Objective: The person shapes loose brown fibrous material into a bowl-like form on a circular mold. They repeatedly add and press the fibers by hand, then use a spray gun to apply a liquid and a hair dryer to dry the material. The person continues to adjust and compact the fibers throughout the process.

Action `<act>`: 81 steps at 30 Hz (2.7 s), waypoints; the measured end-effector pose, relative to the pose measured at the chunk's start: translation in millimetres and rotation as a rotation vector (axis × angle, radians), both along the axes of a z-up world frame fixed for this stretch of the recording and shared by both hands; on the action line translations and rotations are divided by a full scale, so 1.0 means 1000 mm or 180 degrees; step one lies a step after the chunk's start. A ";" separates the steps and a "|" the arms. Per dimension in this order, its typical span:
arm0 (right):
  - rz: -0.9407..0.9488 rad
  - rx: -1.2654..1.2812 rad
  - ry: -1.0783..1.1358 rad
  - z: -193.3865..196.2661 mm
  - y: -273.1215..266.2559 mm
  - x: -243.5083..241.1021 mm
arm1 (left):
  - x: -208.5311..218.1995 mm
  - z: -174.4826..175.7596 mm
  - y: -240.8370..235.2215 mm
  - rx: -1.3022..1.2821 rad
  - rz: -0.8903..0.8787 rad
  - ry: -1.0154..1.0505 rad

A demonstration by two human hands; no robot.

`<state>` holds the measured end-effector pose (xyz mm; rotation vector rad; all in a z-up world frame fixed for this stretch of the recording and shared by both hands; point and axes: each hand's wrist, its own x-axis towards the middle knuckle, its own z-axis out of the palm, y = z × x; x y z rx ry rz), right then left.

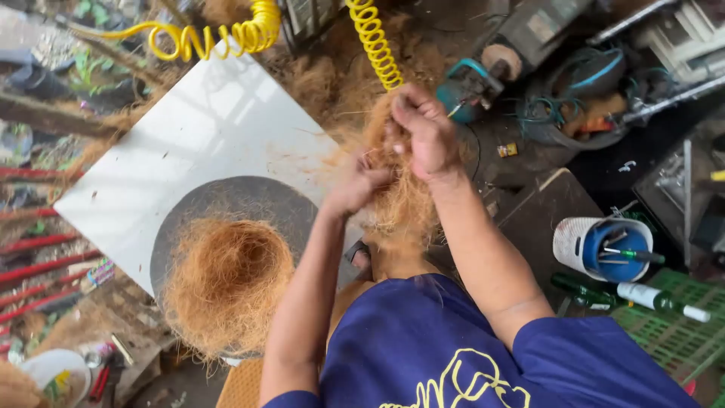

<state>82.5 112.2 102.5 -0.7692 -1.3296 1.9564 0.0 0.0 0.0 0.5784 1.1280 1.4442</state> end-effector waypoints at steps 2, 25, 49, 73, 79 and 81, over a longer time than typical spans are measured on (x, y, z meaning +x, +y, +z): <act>-0.0281 0.0206 0.0086 0.024 0.019 0.030 | 0.034 0.046 0.001 0.0069 -0.0393 0.0232; -0.1886 0.0944 0.0544 0.076 0.120 0.374 | 0.195 0.135 0.127 -0.0137 -0.0295 0.0060; -0.1241 0.1192 -0.1284 -0.012 0.165 0.356 | 0.249 0.125 0.187 0.0197 0.0062 0.0869; -0.2648 0.1497 -0.0933 0.004 0.230 0.306 | 0.218 0.117 0.235 -0.0099 -0.1420 0.0387; -0.2937 0.0368 0.0864 -0.006 0.285 0.368 | 0.166 0.103 0.158 -0.0471 -0.0670 0.0985; -0.2761 0.0729 0.0949 -0.015 0.295 0.375 | 0.141 0.115 0.121 -0.0222 0.0345 0.1106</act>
